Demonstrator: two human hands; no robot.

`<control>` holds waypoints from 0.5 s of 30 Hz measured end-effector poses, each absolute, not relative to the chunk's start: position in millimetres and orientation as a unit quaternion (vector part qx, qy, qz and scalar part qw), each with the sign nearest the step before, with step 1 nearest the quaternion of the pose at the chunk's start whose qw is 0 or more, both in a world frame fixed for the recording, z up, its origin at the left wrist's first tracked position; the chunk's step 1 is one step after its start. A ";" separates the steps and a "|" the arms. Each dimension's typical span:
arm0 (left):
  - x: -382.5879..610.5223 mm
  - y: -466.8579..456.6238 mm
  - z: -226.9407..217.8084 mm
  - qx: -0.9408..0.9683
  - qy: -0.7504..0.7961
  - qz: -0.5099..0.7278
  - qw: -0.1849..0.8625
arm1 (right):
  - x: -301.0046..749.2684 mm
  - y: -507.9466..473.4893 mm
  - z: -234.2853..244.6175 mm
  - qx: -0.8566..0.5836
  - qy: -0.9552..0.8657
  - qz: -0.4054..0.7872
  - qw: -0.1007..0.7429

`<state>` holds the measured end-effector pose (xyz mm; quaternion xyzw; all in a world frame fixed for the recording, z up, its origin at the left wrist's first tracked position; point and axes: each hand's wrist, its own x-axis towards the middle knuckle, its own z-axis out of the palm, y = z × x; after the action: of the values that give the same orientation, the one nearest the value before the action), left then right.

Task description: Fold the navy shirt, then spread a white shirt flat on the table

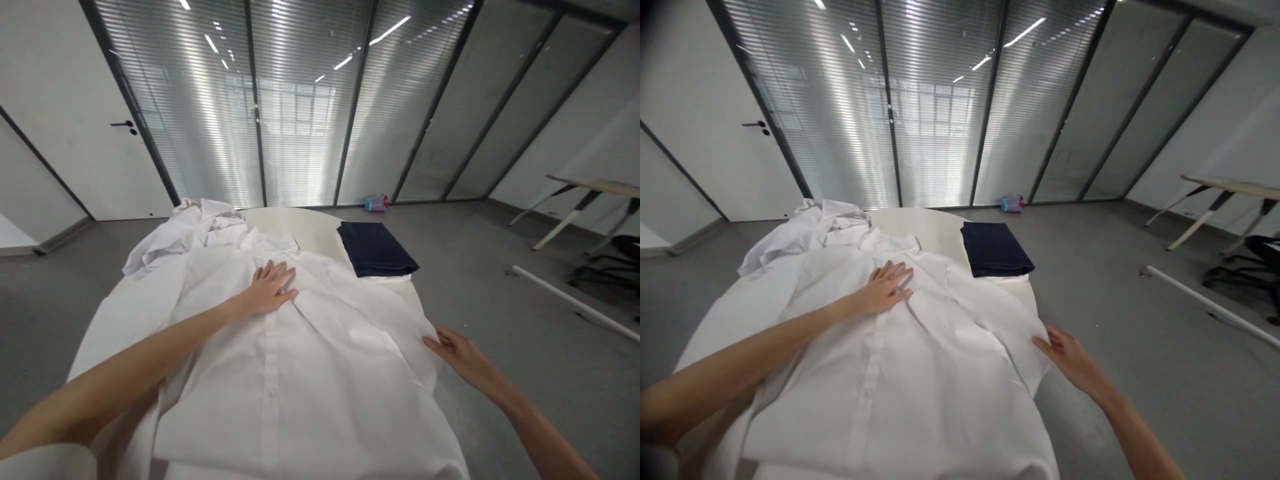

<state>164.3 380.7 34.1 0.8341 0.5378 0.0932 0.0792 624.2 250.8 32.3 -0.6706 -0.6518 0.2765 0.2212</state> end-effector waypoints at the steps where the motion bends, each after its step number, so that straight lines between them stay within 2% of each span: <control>1: 163.7 372.0 31.1 0.842 0.529 0.077 0.077 | 624.8 244.7 35.4 -0.675 -0.658 0.253 0.219; 6: 151.5 351.7 29.8 0.860 0.501 0.060 0.073 | 642.5 244.8 56.5 -0.691 -0.686 0.128 0.190; 11: 149.9 351.4 29.9 0.861 0.500 0.075 0.065 | 627.9 328.5 87.8 -0.760 -0.583 0.091 0.273; 13: 150.6 350.9 29.3 0.860 0.500 0.077 0.065 | 609.7 372.9 102.8 -0.771 -0.583 0.076 0.244; 15: 150.7 349.9 29.3 0.860 0.501 0.077 0.064 | 592.5 413.1 113.2 -0.792 -0.585 0.047 0.168</control>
<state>150.7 349.9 29.3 0.8598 0.5008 0.0769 0.0639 592.5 413.1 113.2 -0.7921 -0.5849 0.0472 0.1682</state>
